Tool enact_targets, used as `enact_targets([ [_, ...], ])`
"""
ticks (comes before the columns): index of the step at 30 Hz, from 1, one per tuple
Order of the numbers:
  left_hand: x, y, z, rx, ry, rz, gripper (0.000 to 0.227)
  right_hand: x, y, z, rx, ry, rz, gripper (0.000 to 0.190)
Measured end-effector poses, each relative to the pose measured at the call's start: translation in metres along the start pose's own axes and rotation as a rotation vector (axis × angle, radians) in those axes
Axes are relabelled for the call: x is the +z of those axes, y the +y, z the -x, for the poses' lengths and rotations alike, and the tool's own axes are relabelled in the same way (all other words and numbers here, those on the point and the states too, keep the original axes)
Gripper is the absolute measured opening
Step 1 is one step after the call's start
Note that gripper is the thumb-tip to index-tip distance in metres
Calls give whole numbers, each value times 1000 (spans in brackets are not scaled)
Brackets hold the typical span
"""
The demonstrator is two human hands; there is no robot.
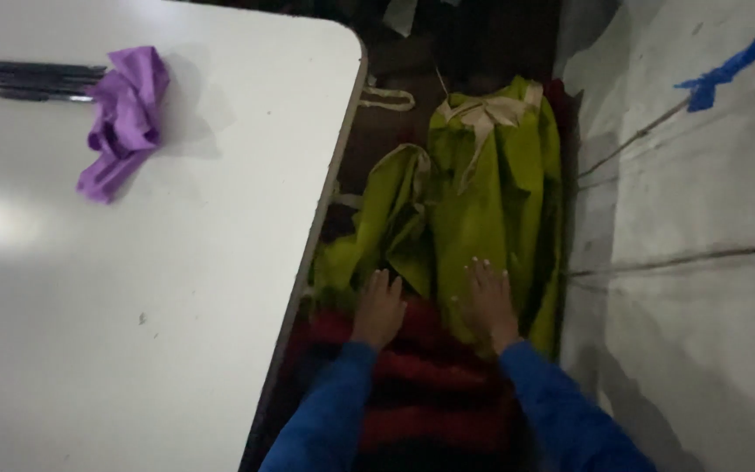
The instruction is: Removing finished embroidery pieces from the frame and spreading out a new lime green garment on the industrial embroidery machine bed.
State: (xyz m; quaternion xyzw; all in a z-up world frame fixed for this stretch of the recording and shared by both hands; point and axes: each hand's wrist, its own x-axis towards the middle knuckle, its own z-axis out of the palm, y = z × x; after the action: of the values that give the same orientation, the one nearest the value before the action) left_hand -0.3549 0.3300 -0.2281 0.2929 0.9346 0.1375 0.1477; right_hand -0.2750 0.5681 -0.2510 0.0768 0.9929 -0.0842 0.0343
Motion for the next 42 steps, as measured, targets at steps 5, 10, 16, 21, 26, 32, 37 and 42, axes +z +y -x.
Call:
enact_targets([
  [5,-11,11,-43,82,134,-19,59,18,2,-35,-8,91,-20,77],
  [10,38,-10,-96,178,202,-58,77,21,2,-58,-49,171,-8,73],
  [16,114,-52,-123,172,258,-231,83,96,20,-82,-92,240,-9,77],
  [21,192,-135,-129,10,128,-270,63,177,20,-85,-128,303,-53,79],
  [26,253,-198,-133,-81,343,-312,27,204,13,-85,-151,308,-122,77],
  [32,297,-250,-144,-287,-29,-448,28,211,7,-89,-128,262,-42,77],
  [37,327,-266,-161,-496,196,-219,43,216,5,-84,-160,251,-139,73],
  [42,292,-223,-149,38,376,-388,16,216,2,-80,-152,200,-77,74],
])
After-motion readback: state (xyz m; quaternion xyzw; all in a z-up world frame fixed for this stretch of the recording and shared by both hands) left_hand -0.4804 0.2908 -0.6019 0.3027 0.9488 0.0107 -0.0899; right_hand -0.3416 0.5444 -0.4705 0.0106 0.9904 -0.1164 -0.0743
